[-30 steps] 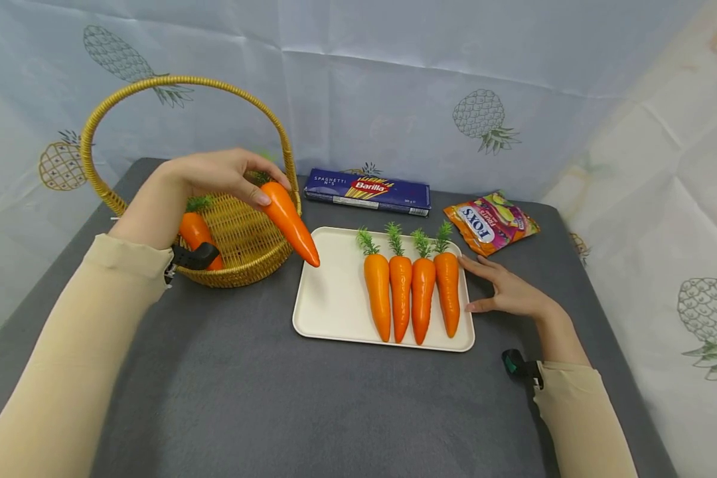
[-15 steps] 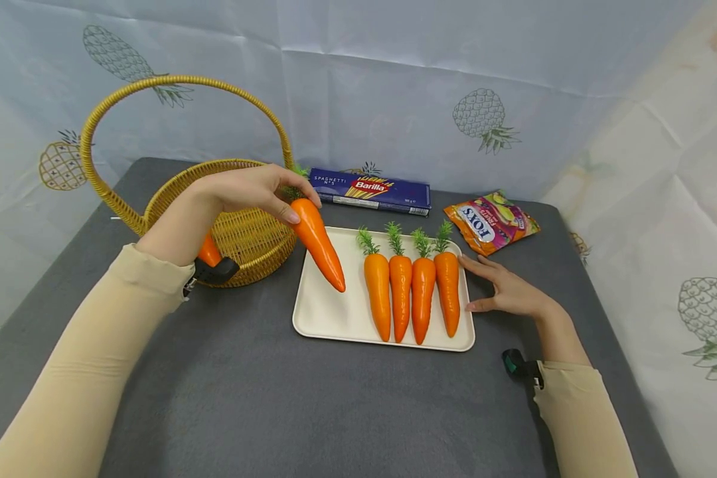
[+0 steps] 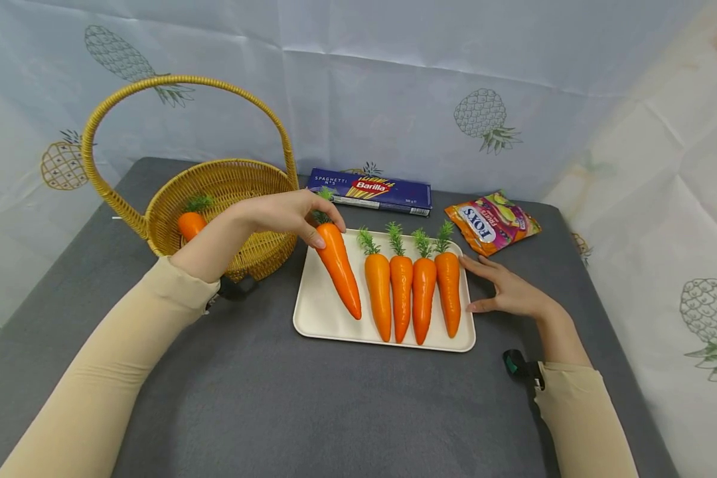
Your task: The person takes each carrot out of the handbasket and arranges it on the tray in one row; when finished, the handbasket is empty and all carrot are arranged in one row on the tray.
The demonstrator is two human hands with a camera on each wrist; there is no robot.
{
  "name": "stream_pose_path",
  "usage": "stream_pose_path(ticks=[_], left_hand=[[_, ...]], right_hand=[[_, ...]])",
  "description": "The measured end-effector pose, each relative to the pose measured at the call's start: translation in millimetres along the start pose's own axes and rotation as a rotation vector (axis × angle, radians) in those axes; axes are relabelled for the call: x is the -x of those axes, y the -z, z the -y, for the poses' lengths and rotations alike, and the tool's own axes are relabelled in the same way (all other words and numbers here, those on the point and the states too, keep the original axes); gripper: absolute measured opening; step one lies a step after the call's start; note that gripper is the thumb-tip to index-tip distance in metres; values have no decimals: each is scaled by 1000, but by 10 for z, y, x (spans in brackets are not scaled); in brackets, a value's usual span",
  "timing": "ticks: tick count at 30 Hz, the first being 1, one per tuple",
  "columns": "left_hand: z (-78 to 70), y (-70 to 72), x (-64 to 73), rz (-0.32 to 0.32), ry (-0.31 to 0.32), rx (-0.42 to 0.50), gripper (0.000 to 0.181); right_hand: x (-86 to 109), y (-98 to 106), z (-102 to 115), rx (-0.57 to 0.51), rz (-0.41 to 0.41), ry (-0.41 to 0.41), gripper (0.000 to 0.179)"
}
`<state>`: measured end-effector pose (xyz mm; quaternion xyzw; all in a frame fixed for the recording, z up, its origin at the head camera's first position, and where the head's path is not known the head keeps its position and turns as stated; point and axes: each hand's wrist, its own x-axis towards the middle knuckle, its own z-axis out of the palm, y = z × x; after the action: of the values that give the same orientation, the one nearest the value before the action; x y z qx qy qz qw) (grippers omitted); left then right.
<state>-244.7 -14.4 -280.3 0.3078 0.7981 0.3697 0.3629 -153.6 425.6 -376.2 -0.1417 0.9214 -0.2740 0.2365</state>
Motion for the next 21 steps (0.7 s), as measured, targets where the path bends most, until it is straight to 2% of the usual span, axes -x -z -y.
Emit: stream_pose_path(ticks=[10, 21], left_hand=[[4, -162, -139, 34, -4, -109, 41], [18, -254, -246, 53, -20, -165, 41]], right_hand=[[8, 0, -2, -2, 0, 2, 95], [8, -1, 16, -2, -1, -2, 95]])
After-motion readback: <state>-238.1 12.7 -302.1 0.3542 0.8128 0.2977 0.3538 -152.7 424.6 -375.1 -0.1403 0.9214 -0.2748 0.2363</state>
